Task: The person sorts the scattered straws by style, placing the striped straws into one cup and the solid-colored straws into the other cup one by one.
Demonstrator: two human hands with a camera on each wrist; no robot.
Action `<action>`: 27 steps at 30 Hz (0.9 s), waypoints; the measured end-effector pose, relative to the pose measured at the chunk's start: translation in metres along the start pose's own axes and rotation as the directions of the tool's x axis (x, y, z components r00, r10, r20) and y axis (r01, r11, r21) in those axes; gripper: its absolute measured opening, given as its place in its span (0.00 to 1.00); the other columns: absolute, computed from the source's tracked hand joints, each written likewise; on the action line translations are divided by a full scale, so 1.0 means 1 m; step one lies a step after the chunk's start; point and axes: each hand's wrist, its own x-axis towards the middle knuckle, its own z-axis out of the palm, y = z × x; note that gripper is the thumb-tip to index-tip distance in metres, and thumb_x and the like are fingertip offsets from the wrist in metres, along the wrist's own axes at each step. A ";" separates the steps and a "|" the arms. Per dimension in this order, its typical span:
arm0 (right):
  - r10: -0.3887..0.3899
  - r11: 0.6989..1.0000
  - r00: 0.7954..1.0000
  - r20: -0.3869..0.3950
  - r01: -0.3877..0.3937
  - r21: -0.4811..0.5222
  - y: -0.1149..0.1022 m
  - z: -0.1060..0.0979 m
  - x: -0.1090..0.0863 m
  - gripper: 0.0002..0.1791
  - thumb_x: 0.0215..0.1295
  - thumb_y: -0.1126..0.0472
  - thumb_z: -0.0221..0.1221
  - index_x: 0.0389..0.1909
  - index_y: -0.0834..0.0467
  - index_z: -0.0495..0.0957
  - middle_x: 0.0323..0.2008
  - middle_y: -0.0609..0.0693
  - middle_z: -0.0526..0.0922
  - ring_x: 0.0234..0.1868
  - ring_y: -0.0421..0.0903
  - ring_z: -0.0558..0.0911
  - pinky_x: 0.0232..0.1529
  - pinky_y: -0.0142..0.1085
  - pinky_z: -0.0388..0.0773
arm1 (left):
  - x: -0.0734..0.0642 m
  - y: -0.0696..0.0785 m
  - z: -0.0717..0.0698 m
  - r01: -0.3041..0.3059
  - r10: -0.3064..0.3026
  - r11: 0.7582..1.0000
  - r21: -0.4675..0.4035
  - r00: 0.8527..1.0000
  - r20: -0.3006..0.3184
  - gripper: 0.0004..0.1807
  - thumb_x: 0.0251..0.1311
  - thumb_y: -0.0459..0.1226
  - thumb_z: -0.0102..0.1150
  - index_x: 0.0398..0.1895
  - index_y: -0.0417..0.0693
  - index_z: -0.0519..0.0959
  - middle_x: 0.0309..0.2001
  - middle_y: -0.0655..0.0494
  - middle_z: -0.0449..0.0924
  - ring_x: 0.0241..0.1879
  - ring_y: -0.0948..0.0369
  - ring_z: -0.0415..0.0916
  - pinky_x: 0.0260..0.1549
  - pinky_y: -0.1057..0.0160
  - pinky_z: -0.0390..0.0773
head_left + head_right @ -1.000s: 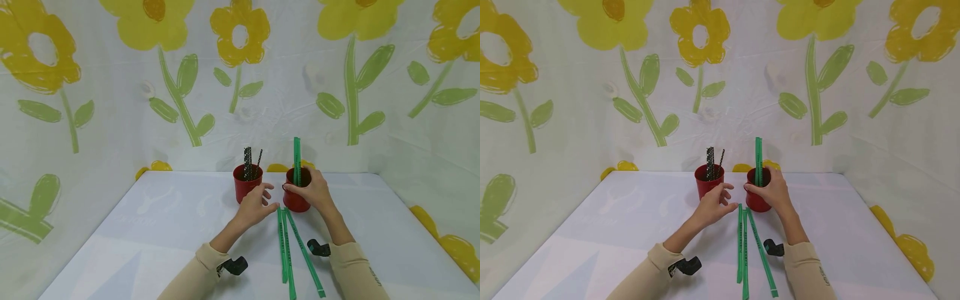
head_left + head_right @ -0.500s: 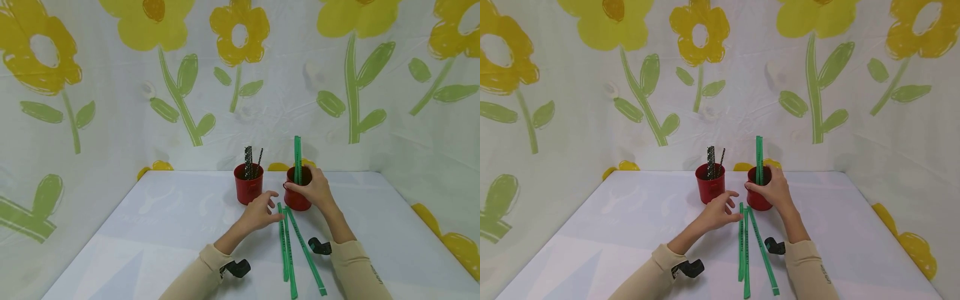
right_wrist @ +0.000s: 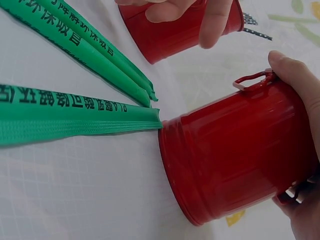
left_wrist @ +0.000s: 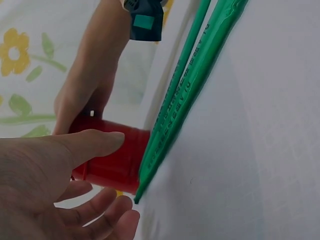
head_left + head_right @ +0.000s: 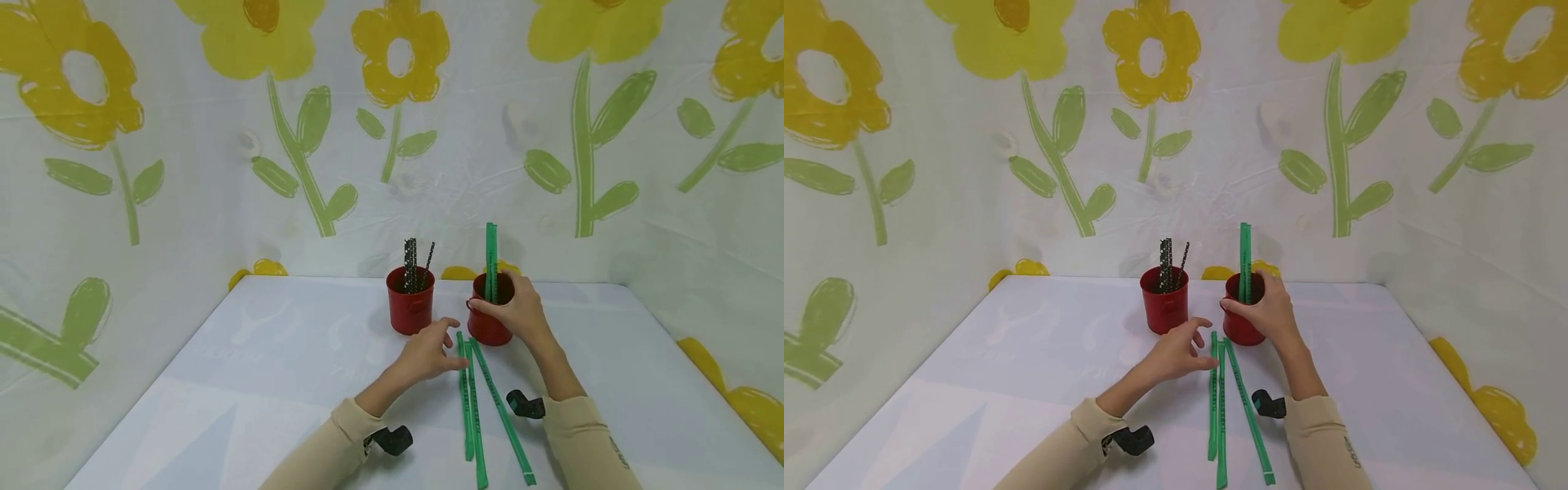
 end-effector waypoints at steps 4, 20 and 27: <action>-0.005 1.000 1.000 -0.003 0.005 0.001 0.000 0.000 0.000 0.51 0.50 0.38 0.71 0.69 0.58 0.60 0.63 0.62 0.69 0.62 0.60 0.69 0.53 0.59 0.79 | 0.000 0.000 0.003 0.006 -0.006 1.000 0.002 1.000 0.018 0.40 0.50 0.49 0.73 0.67 0.54 0.68 0.42 0.56 0.80 0.34 0.66 0.72 0.27 0.71 0.76; -0.014 1.000 1.000 0.000 0.014 0.007 -0.002 -0.001 0.000 0.50 0.50 0.38 0.70 0.69 0.59 0.61 0.62 0.62 0.70 0.62 0.59 0.69 0.54 0.59 0.79 | -0.002 -0.001 0.012 -0.023 0.018 0.998 0.061 0.997 0.079 0.38 0.49 0.48 0.75 0.64 0.54 0.70 0.38 0.57 0.79 0.32 0.66 0.71 0.26 0.72 0.74; -0.006 1.000 1.000 0.000 0.006 0.002 -0.002 -0.002 0.000 0.49 0.51 0.40 0.71 0.68 0.59 0.61 0.61 0.63 0.69 0.62 0.60 0.69 0.53 0.60 0.79 | -0.004 0.002 0.011 -0.008 -0.007 0.994 0.106 0.991 0.135 0.38 0.48 0.48 0.75 0.64 0.56 0.71 0.33 0.61 0.78 0.30 0.67 0.71 0.25 0.71 0.72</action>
